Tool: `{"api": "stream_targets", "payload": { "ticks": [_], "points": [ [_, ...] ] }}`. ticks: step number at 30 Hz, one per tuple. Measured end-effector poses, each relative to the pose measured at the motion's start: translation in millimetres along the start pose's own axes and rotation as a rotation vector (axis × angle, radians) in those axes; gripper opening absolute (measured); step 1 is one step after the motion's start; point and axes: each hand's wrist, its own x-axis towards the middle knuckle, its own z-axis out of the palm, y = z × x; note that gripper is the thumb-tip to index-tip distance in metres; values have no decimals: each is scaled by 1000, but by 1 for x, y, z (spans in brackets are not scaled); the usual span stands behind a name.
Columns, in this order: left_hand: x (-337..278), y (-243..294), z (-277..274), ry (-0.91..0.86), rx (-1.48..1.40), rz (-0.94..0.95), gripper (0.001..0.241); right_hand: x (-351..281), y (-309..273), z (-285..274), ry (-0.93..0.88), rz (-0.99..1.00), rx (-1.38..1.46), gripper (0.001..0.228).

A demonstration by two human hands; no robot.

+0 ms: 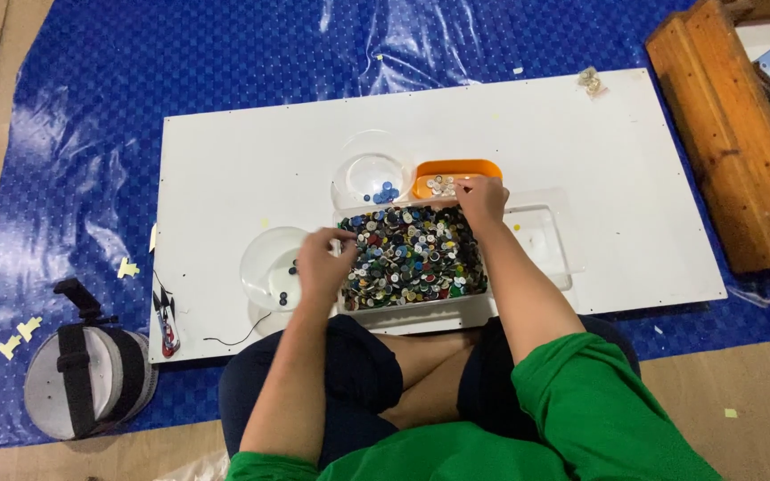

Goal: The person sits on the floor and sorts a large mixed pile of buttons from a central container into separate bowls and trays by color and type. They repeatedly pick buttons from the main pile and place them into designated containers.

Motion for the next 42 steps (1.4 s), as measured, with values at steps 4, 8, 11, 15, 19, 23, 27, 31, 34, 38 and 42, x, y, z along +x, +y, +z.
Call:
{"api": "stream_targets", "payload": {
  "ticks": [4,8,11,15,19,23,27,31,34,38,42],
  "points": [
    [12,-21,-30,120,-12,49,16,11,16,26,-37,26,-2,14],
    [25,-70,-29,-102,313,-244,16,10,15,27,-108,92,73,18],
    [33,-94,-18,-237,441,-350,23,7,6,17,-131,128,82,19],
    [24,-62,-20,-343,473,-380,46,5,14,24,-154,145,77,22],
    [23,-67,-11,-318,435,-379,39,-4,5,14,-75,94,100,21],
    [20,-50,-8,-142,461,-202,34,-23,-18,-16,15,-53,79,16],
    [12,-18,-2,40,401,117,22,-42,-17,-10,36,-260,142,15],
    [2,-29,46,20,385,377,14,-61,-40,-23,-153,-280,-20,15],
    [1,-47,91,12,434,663,11,-93,-76,-58,-326,-267,84,17],
    [-6,-54,117,17,596,710,18,-109,-64,-28,-464,-231,-21,20],
    [0,-63,123,-48,612,756,21,-132,-64,-41,-426,-120,45,26]
  ]
}}
